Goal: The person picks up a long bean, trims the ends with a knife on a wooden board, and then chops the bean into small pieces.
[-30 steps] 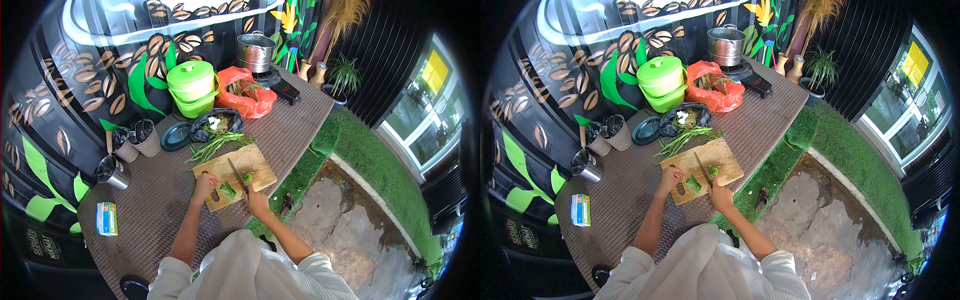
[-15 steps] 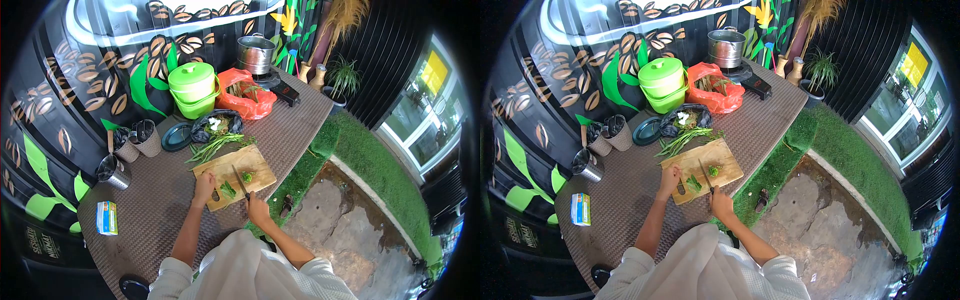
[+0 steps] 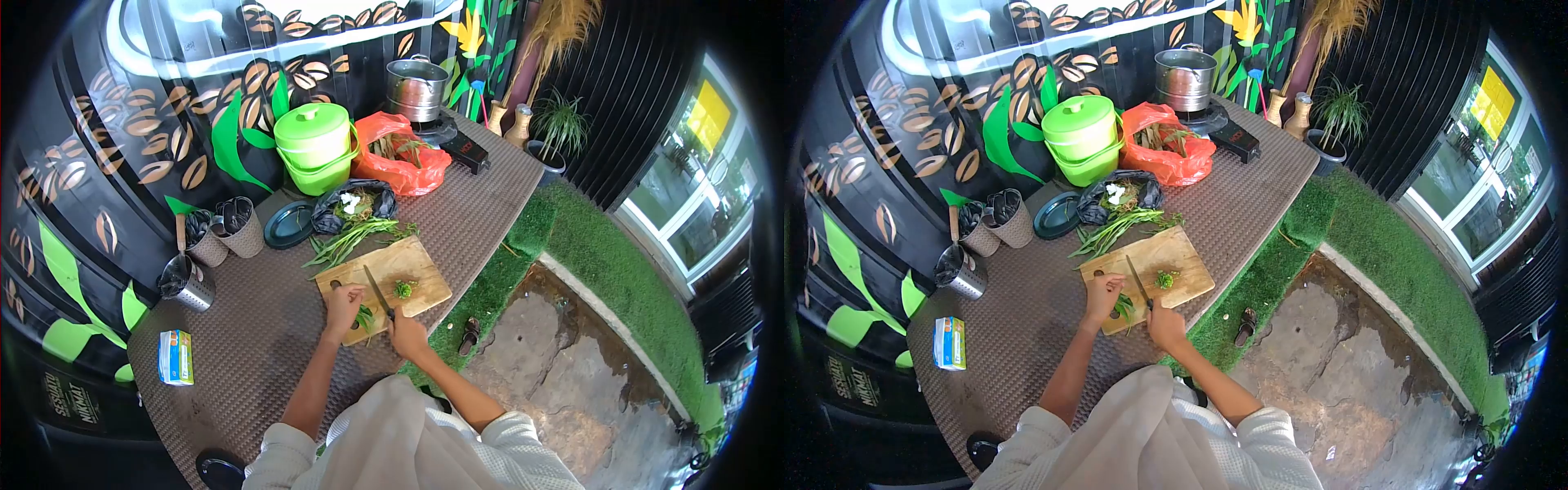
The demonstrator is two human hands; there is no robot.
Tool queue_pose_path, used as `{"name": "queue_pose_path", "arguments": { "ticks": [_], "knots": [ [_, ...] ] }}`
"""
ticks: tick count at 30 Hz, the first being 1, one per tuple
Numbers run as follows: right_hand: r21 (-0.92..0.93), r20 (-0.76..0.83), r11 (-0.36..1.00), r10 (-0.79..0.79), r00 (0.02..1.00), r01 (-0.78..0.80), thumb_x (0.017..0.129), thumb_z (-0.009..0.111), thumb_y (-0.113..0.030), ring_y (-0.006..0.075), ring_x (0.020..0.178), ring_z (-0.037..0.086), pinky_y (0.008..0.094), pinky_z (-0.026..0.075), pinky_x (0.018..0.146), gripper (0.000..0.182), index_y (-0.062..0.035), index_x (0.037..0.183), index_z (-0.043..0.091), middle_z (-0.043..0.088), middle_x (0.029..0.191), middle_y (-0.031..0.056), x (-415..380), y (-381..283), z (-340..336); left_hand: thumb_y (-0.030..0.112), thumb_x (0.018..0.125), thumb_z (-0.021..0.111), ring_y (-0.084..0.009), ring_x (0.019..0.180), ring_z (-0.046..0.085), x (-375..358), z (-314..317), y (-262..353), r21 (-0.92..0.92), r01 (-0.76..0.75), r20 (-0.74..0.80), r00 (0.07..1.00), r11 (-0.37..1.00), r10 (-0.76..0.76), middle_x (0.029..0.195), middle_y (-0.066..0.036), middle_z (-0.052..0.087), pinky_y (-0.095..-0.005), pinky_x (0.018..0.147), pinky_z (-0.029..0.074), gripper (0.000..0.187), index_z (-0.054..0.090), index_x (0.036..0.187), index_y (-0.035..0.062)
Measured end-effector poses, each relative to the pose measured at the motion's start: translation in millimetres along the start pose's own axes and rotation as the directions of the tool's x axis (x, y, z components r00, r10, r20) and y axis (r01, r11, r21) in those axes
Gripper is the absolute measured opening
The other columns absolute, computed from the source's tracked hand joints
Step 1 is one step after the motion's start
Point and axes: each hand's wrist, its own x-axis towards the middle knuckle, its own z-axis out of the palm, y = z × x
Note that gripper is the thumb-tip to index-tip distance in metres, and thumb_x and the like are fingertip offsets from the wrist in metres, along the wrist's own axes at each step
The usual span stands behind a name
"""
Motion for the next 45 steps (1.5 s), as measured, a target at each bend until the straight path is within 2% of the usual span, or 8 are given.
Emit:
{"name": "queue_pose_path", "arguments": {
  "ticks": [5, 7, 10, 17, 26, 33, 40, 45],
  "knots": [
    [-0.120, -0.012, 0.992, 0.040, 0.999, -0.041, 0.091, 0.047, -0.029, 0.0411, 0.064, 0.063, 0.0517, 0.049, 0.057, 0.030, -0.0039, 0.105, 0.040, 0.063, 0.068, 0.0221, 4, 33, -16, 0.001, 0.080, 0.062, -0.0228, 0.077, 0.066, 1, 13, 14, 0.063, -0.041, 0.149, 0.988, 0.997, 0.031, 0.085, -0.016, 0.067, -0.0310, 0.069, 0.052, 0.016, 0.067, 0.095, -0.0019],
    [-0.133, -0.027, 0.989, 0.065, 0.998, -0.068, 0.090, 0.048, -0.028, 0.0407, 0.065, 0.063, 0.0499, 0.050, 0.056, 0.029, -0.0040, 0.105, 0.040, 0.063, 0.069, 0.0223, 5, 33, -23, 0.000, 0.076, 0.063, -0.0262, 0.079, 0.066, 3, 23, 15, -0.030, -0.089, 0.190, 0.977, 0.996, 0.093, 0.084, -0.017, 0.067, -0.0332, 0.071, 0.051, 0.013, 0.067, 0.089, -0.0029],
    [-0.174, -0.016, 0.983, 0.050, 0.999, -0.053, 0.090, 0.048, -0.027, 0.0407, 0.066, 0.063, 0.0501, 0.050, 0.057, 0.029, -0.0033, 0.105, 0.040, 0.063, 0.072, 0.0229, 6, 28, -23, 0.000, 0.073, 0.064, -0.0297, 0.080, 0.065, 2, 30, 23, 0.056, -0.203, 0.215, 0.959, 0.978, 0.187, 0.083, -0.017, 0.067, -0.0353, 0.072, 0.051, 0.012, 0.067, 0.084, -0.0021],
    [-0.133, 0.037, 0.990, 0.062, 0.997, -0.056, 0.090, 0.047, -0.024, 0.0406, 0.068, 0.063, 0.0503, 0.050, 0.060, 0.027, -0.0019, 0.104, 0.040, 0.064, 0.074, 0.0231, 11, 31, -26, -0.001, 0.072, 0.064, -0.0310, 0.080, 0.064, 1, 35, 22, 0.148, -0.255, 0.219, 0.951, 0.955, 0.220, 0.083, -0.017, 0.066, -0.0360, 0.073, 0.050, 0.013, 0.068, 0.084, -0.0002],
    [-0.129, 0.033, 0.989, 0.075, 0.997, -0.070, 0.090, 0.046, -0.023, 0.0407, 0.071, 0.064, 0.0498, 0.050, 0.063, 0.031, 0.0002, 0.110, 0.040, 0.064, 0.076, 0.0236, 11, 28, -19, 0.005, 0.073, 0.069, -0.0269, 0.077, 0.065, -1, 33, 17, 0.050, -0.127, 0.268, 0.957, 0.991, 0.109, 0.081, -0.018, 0.065, -0.0338, 0.069, 0.052, 0.015, 0.068, 0.085, -0.0032],
    [-0.115, 0.054, 0.992, 0.057, 0.997, -0.050, 0.090, 0.045, -0.023, 0.0416, 0.071, 0.063, 0.0502, 0.050, 0.063, 0.029, 0.0007, 0.107, 0.040, 0.064, 0.077, 0.0238, 8, 27, -33, 0.006, 0.073, 0.068, -0.0260, 0.071, 0.066, 1, 39, 9, 0.077, -0.095, 0.160, 0.984, 0.992, 0.082, 0.076, -0.018, 0.066, -0.0326, 0.066, 0.052, 0.013, 0.068, 0.081, -0.0040],
    [-0.184, 0.088, 0.968, 0.187, 0.978, -0.169, 0.083, 0.047, -0.008, 0.0391, 0.079, 0.066, 0.0462, 0.054, 0.068, 0.027, 0.0008, 0.108, 0.039, 0.065, 0.081, 0.0248, -1, 8, -9, 0.007, 0.072, 0.069, -0.0252, 0.070, 0.066, -2, 42, 9, 0.063, -0.047, 0.091, 0.995, 0.997, 0.042, 0.076, -0.018, 0.066, -0.0324, 0.064, 0.052, 0.013, 0.067, 0.080, -0.0043],
    [-0.263, 0.022, 0.965, 0.022, 1.000, -0.016, 0.083, 0.049, -0.009, 0.0347, 0.071, 0.068, 0.0444, 0.054, 0.061, 0.029, 0.0008, 0.108, 0.040, 0.066, 0.079, 0.0212, 24, 18, -12, 0.007, 0.071, 0.069, -0.0250, 0.068, 0.066, -4, 46, 7, 0.032, -0.005, 0.074, 0.997, 0.999, 0.003, 0.073, -0.018, 0.066, -0.0320, 0.064, 0.052, 0.014, 0.067, 0.079, -0.0051]
  ]
}}
